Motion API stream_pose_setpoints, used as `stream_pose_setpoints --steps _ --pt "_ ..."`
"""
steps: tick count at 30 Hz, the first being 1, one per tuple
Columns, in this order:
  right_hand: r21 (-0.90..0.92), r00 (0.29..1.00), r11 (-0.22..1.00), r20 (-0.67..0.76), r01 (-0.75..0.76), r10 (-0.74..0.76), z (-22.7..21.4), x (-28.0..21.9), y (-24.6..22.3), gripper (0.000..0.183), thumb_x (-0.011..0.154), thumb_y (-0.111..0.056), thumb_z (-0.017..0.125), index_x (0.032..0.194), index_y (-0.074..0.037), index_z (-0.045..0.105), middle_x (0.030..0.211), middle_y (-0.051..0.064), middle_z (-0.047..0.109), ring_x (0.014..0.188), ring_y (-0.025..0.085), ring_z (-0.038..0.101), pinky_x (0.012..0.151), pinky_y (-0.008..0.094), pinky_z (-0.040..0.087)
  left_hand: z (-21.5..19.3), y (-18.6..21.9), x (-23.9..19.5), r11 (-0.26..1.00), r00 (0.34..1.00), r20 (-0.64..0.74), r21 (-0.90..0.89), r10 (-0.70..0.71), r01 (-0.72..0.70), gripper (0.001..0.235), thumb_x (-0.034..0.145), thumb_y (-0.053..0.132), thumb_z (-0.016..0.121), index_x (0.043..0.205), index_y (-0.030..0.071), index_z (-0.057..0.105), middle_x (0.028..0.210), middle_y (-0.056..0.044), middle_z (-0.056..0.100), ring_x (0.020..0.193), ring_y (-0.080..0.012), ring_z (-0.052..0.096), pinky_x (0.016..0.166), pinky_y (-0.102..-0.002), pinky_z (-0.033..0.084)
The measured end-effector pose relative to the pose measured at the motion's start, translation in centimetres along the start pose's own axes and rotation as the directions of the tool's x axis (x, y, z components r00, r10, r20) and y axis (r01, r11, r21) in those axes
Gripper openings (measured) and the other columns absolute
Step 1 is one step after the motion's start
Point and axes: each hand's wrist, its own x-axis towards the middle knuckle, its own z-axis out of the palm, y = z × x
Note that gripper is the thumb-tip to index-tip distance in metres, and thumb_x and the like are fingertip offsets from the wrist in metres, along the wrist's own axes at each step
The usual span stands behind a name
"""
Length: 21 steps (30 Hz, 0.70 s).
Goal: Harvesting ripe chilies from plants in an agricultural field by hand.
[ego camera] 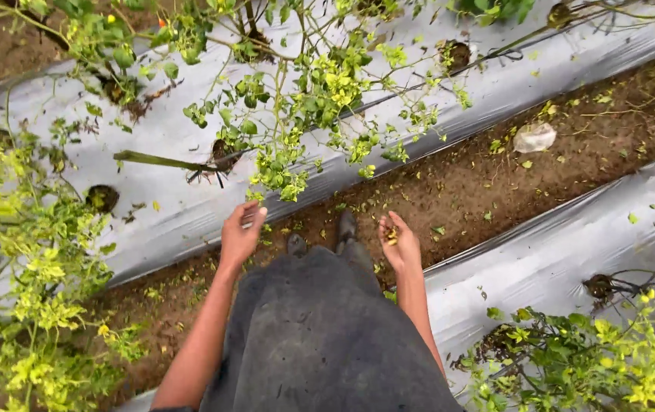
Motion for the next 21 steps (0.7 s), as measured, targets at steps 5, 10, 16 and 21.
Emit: stream_pose_setpoints --steps 5,10,16,21 --pt "-0.122 0.992 0.986 0.034 -0.115 0.12 4.2 1.0 -2.5 0.05 0.102 0.005 0.05 0.15 0.007 0.033 0.14 0.036 0.053 0.121 0.037 0.066 0.101 0.039 0.056 3.3 -0.2 0.3 0.998 0.991 -0.124 -0.046 -0.057 0.052 0.038 0.103 0.022 0.065 0.135 0.001 0.061 0.123 -0.027 0.065 0.115 -0.0426 0.065 0.098 -0.058 0.052" --pt "-0.485 0.967 0.869 0.16 -0.097 0.198 6.4 2.8 -5.8 0.045 0.107 -0.005 0.052 0.148 0.008 0.038 0.132 0.033 0.062 0.118 0.036 0.069 0.099 0.041 0.058 7.2 3.6 -0.2 0.995 0.95 -0.302 -0.08 -0.073 0.051 0.029 0.104 0.01 0.06 0.131 0.0 0.063 0.118 -0.026 0.066 0.11 -0.0403 0.067 0.097 -0.056 0.053" --pt "-0.865 0.936 0.493 0.241 0.087 0.258 7.8 6.2 -6.3 0.036 0.104 -0.019 0.064 0.132 0.003 0.063 0.127 0.028 0.066 0.119 0.037 0.066 0.1 0.047 0.053 9.9 3.6 -1.8 0.989 0.818 -0.559 -0.129 -0.135 0.075 0.026 0.095 0.01 0.067 0.12 0.002 0.071 0.112 -0.024 0.069 0.109 -0.0391 0.068 0.094 -0.05 0.056" --pt "-0.945 0.832 0.105 0.323 0.31 0.45 11.7 6.4 -3.7 0.029 0.102 -0.025 0.065 0.125 -0.01 0.073 0.116 0.02 0.072 0.11 0.027 0.068 0.089 0.04 0.056 10.7 0.2 -4.1 0.95 0.648 -0.716 -0.31 -0.26 0.038 0.021 0.101 0.014 0.063 0.118 0.004 0.07 0.122 -0.016 0.065 0.119 -0.0353 0.065 0.102 -0.048 0.056"
